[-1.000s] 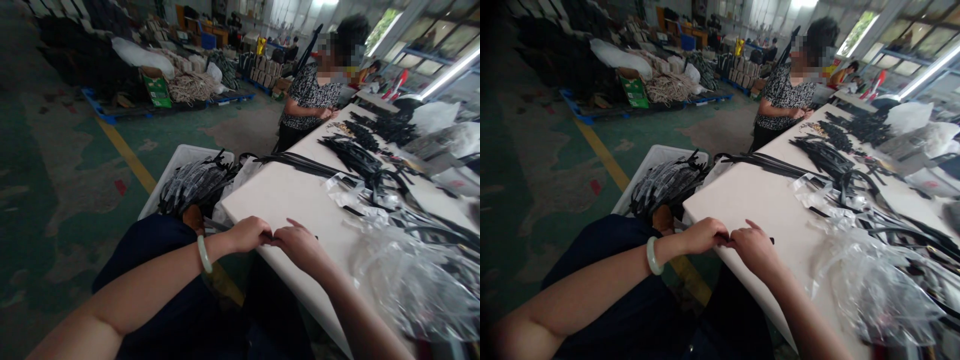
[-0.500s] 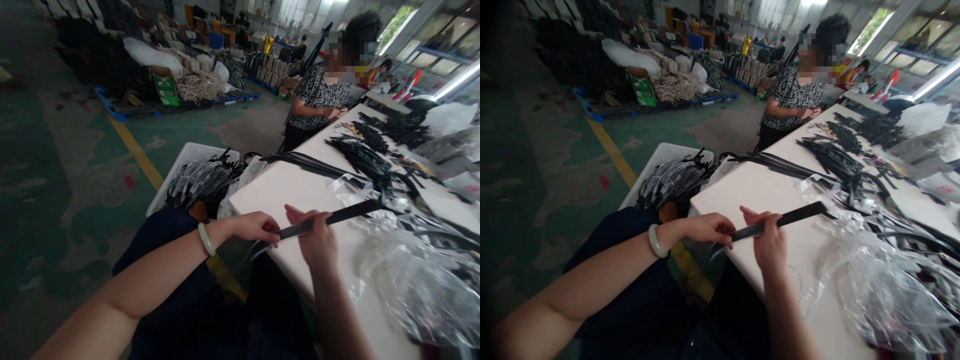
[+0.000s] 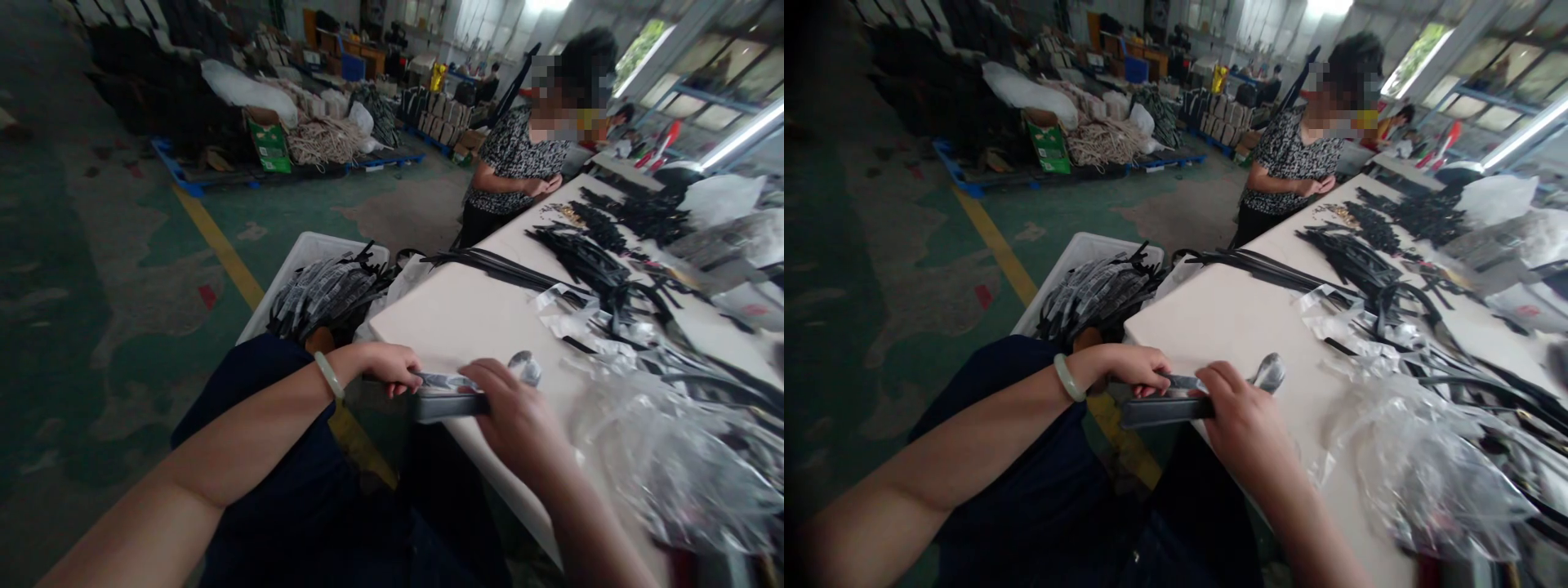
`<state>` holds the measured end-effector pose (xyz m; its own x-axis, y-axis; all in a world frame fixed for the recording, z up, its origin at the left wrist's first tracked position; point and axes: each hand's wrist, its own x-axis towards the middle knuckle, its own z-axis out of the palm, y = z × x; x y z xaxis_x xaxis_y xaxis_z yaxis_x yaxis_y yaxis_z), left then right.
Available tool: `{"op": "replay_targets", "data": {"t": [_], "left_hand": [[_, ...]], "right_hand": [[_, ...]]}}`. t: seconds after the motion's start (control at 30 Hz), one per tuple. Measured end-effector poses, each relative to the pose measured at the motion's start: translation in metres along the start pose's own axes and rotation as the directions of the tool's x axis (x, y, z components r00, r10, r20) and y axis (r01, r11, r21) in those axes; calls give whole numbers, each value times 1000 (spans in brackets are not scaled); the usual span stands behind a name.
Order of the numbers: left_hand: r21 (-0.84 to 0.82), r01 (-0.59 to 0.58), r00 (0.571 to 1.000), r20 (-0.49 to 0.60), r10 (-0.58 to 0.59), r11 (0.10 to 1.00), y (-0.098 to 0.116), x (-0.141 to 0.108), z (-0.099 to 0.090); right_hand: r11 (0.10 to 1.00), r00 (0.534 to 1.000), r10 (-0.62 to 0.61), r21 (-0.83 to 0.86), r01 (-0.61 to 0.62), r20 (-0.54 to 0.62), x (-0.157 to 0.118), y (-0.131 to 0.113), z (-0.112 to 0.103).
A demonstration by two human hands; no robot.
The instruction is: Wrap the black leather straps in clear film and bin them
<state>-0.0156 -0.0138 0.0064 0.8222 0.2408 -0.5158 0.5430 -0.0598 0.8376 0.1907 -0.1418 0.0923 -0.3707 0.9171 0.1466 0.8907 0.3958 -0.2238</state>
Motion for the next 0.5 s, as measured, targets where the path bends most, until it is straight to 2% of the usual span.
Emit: {"op": "replay_targets", "data": {"t": [0.1, 0.17, 0.2, 0.3, 0.33, 0.43, 0.5], "left_hand": [[-195, -46, 984, 160, 78, 980, 5, -4, 2], [-291, -49, 976, 188, 107, 956, 4, -9, 1], [-278, -33, 982, 172, 83, 960, 2, -12, 0], [-76, 72, 994, 93, -65, 994, -9, -17, -5], [-11, 84, 994, 68, -83, 996, -12, -17, -6], [60, 63, 998, 17, -64, 996, -16, -11, -5], [45, 1, 1000, -3, -1, 999, -13, -4, 0]], "right_hand": [[994, 987, 94, 40, -101, 133, 25, -2, 53], [983, 966, 120, 110, -148, 229, 31, 6, 73], [978, 957, 116, 138, -157, 266, 32, 11, 77], [979, 936, 122, 117, -169, 331, 28, 26, 74], [979, 929, 139, 91, -180, 342, 26, 30, 70], [975, 914, 184, 48, -215, 361, 24, 34, 59], [968, 920, 206, 66, -241, 332, 24, 29, 57]]}}
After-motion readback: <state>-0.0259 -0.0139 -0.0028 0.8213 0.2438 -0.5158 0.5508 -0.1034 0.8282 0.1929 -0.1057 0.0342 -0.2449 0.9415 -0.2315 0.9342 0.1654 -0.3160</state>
